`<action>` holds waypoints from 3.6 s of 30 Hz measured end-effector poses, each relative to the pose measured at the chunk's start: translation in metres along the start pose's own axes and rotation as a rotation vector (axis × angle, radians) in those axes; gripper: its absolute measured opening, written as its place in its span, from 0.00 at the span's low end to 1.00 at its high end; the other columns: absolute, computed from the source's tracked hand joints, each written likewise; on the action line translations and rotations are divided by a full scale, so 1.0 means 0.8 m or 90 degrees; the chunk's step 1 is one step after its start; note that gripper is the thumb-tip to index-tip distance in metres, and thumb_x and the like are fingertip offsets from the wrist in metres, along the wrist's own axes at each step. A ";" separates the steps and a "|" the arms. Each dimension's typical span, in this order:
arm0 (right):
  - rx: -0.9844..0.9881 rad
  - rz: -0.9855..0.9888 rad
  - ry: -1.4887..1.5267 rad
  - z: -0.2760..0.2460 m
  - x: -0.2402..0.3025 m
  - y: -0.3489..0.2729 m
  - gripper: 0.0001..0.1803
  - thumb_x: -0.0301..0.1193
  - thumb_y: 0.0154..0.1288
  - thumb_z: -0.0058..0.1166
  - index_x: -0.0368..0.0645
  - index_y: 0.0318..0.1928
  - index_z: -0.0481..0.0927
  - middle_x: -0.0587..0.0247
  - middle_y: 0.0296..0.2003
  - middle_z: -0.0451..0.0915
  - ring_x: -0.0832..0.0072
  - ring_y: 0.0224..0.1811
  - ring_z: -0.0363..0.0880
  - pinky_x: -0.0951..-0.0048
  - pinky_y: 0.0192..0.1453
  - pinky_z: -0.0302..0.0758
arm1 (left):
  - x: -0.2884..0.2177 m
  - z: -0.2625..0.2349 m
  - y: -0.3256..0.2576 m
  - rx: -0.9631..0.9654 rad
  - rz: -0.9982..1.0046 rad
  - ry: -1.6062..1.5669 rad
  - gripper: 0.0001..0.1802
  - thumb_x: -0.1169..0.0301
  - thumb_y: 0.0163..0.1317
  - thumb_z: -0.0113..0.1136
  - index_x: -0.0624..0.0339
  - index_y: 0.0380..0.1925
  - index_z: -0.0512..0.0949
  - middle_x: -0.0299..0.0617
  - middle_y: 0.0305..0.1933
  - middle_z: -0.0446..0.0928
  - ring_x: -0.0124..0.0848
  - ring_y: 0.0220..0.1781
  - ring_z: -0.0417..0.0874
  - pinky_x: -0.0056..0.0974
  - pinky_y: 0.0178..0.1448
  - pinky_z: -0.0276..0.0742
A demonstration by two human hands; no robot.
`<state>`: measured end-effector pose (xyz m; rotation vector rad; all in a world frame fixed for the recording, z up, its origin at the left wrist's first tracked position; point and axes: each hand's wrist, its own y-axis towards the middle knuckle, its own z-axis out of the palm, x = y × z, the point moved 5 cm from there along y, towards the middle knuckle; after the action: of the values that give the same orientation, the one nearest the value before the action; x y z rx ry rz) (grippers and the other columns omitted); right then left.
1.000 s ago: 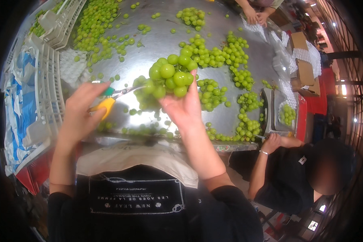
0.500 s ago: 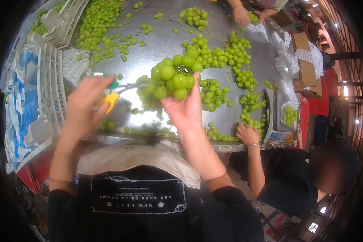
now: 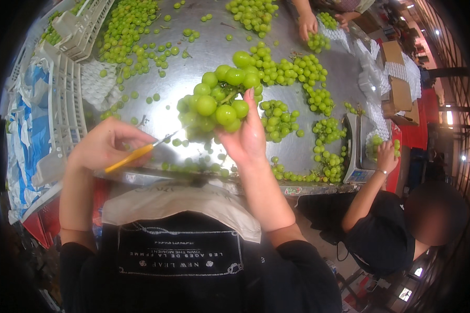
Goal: The person trims grape bunches with shears on a metal table, removing individual grapes and placing the cleaned bunches into a plastic-lined crate.
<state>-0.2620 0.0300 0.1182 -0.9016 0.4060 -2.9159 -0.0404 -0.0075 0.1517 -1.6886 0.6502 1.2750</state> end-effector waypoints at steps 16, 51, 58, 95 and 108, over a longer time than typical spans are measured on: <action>-0.020 0.004 -0.029 0.007 -0.004 0.000 0.26 0.52 0.67 0.41 0.53 0.60 0.63 0.63 0.52 0.69 0.72 0.47 0.74 0.82 0.30 0.76 | 0.000 0.003 0.007 0.041 -0.026 -0.054 0.23 0.87 0.47 0.59 0.66 0.47 0.77 0.44 0.37 0.81 0.27 0.36 0.82 0.30 0.42 0.78; 0.083 -0.004 -0.032 -0.010 -0.009 0.005 0.31 0.47 0.68 0.44 0.42 0.62 0.57 0.55 0.58 0.66 0.63 0.59 0.67 0.60 0.62 0.66 | 0.033 0.017 0.015 0.153 -0.035 -0.333 0.20 0.77 0.59 0.57 0.71 0.51 0.72 0.53 0.40 0.80 0.33 0.37 0.83 0.31 0.36 0.80; 0.070 -0.050 -0.075 -0.006 -0.005 0.003 0.29 0.51 0.67 0.40 0.50 0.63 0.59 0.57 0.58 0.65 0.63 0.59 0.67 0.62 0.59 0.71 | 0.030 0.027 0.013 0.122 -0.010 -0.277 0.22 0.84 0.50 0.61 0.71 0.49 0.74 0.48 0.37 0.81 0.27 0.33 0.82 0.29 0.35 0.78; 0.139 -0.137 -0.167 -0.012 0.017 0.001 0.28 0.35 0.62 0.53 0.39 0.60 0.61 0.53 0.53 0.69 0.62 0.55 0.70 0.59 0.58 0.70 | 0.153 0.099 0.061 0.036 -0.074 0.863 0.08 0.76 0.48 0.54 0.63 0.27 0.82 0.51 0.26 0.80 0.42 0.33 0.83 0.41 0.38 0.79; 0.119 -0.064 -0.481 0.053 0.007 -0.025 0.39 0.42 0.65 0.48 0.45 0.69 0.44 0.48 0.67 0.49 0.60 0.65 0.60 0.59 0.56 0.72 | 0.023 0.033 0.115 -0.109 0.273 -0.766 0.32 0.48 0.64 0.40 0.56 0.63 0.59 0.47 0.63 0.64 0.43 0.62 0.68 0.48 0.64 0.65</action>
<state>-0.2423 0.0389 0.1601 -1.8865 0.0307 -2.3655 -0.1221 -0.0251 0.1010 -0.6206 0.1413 2.3463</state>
